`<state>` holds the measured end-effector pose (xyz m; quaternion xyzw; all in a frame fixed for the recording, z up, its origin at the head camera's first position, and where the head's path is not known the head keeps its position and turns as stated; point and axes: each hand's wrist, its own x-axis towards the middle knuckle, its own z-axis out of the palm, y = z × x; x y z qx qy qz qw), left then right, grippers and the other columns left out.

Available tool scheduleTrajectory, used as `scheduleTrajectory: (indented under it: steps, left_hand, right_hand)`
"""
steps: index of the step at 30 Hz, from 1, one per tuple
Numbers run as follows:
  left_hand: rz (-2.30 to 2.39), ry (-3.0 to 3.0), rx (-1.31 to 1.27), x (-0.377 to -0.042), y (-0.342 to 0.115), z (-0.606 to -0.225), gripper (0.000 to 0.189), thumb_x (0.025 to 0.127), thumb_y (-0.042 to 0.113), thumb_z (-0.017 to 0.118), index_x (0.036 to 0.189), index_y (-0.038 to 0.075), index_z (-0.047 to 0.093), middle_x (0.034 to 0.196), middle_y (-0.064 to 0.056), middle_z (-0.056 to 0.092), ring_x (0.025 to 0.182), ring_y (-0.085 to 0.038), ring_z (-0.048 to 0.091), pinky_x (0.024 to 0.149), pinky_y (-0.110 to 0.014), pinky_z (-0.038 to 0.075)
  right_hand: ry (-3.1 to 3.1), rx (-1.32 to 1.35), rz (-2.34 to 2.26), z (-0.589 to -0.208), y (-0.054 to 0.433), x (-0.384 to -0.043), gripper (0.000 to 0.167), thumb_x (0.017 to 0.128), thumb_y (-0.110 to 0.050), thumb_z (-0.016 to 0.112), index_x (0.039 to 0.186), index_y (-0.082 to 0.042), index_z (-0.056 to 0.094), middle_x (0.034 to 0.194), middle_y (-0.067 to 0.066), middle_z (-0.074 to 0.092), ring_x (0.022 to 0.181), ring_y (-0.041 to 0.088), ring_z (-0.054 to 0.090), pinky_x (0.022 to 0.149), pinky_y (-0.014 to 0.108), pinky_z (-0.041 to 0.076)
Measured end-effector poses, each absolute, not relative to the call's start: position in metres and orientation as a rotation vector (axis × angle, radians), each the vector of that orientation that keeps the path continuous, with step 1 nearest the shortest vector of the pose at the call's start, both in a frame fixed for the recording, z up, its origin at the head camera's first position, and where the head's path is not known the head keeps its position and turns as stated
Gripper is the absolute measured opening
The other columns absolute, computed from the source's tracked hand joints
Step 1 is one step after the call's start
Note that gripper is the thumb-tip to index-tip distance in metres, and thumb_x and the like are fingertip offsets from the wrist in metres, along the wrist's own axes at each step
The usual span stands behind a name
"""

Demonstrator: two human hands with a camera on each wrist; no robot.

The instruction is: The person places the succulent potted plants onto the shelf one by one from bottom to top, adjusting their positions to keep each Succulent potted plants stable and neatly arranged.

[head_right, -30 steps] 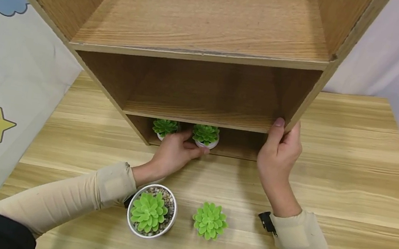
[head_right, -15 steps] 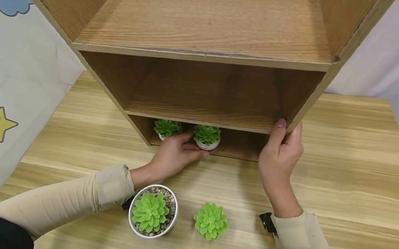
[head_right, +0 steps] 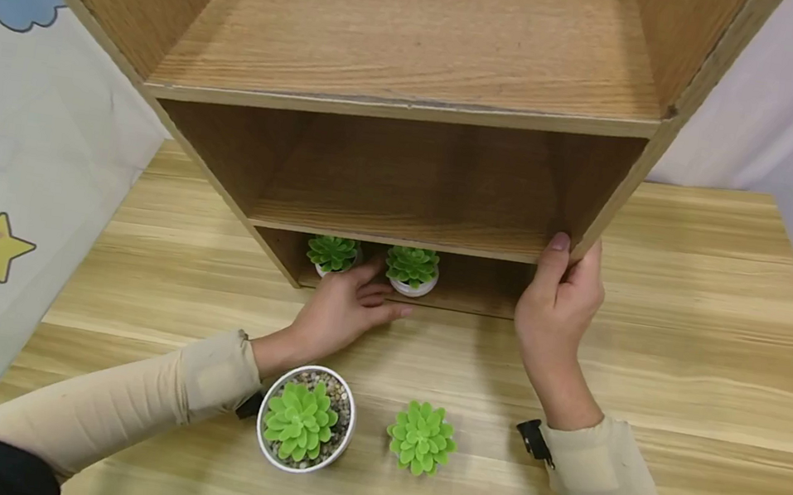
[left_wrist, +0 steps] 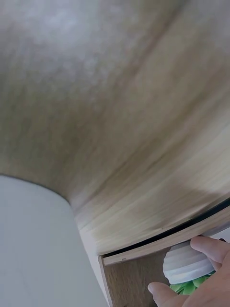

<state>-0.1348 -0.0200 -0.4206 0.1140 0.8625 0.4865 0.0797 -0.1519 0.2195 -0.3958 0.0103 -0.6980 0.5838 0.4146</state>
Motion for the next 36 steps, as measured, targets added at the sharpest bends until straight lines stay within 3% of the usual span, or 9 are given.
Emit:
scheduleTrajectory:
  steps: [5,12,20,27,36]
  left_hand:
    - [1.422,2.611,0.359,-0.133,-0.025,-0.42,0.088,0.084,0.034,0.08,0.149,-0.002,0.034,0.125,-0.018,0.062,0.108,-0.02,0.065,0.084,-0.021,0.053]
    - [1.415,2.607,0.364,-0.129,-0.029,-0.419,0.084,0.084,0.031,0.081,0.147,-0.002,0.038,0.142,-0.019,0.047,0.115,-0.024,0.06,0.089,-0.024,0.051]
    - [1.312,2.668,0.422,-0.124,-0.037,-0.421,0.083,0.081,0.036,0.082,0.145,0.0,0.044,0.13,-0.016,0.06,0.115,-0.024,0.061,0.093,-0.028,0.05]
    - [1.21,2.776,0.532,-0.123,-0.043,-0.424,0.077,0.079,0.04,0.082,0.14,0.005,0.054,0.135,-0.007,0.058,0.123,-0.018,0.054,0.1,-0.03,0.044]
    - [1.214,2.76,0.604,-0.123,-0.046,-0.427,0.076,0.076,0.039,0.085,0.139,0.009,0.056,0.133,-0.005,0.06,0.124,-0.017,0.053,0.102,-0.028,0.042]
  right_hand:
    - [-1.761,0.017,1.47,-0.396,0.219,-0.151,0.021,0.103,-0.009,0.045,0.102,0.0,0.063,0.069,-0.005,0.042,0.068,0.011,0.042,0.064,0.022,0.031]
    - [-1.784,0.0,1.456,-0.396,0.221,-0.151,0.02,0.103,-0.009,0.044,0.103,-0.003,0.063,0.066,-0.003,0.037,0.065,0.011,0.038,0.062,0.022,0.028]
    - [-1.789,-0.012,1.473,-0.397,0.221,-0.152,0.021,0.103,-0.01,0.045,0.105,0.001,0.063,0.068,-0.005,0.039,0.071,0.012,0.042,0.065,0.022,0.031]
    - [-1.792,-0.013,1.471,-0.396,0.221,-0.152,0.021,0.103,-0.011,0.045,0.099,0.004,0.059,0.068,-0.004,0.038,0.067,0.011,0.039,0.063,0.022,0.029]
    - [-1.773,0.003,1.467,-0.396,0.219,-0.151,0.02,0.102,-0.01,0.045,0.095,0.004,0.058,0.065,-0.004,0.037,0.061,0.009,0.035,0.059,0.022,0.027]
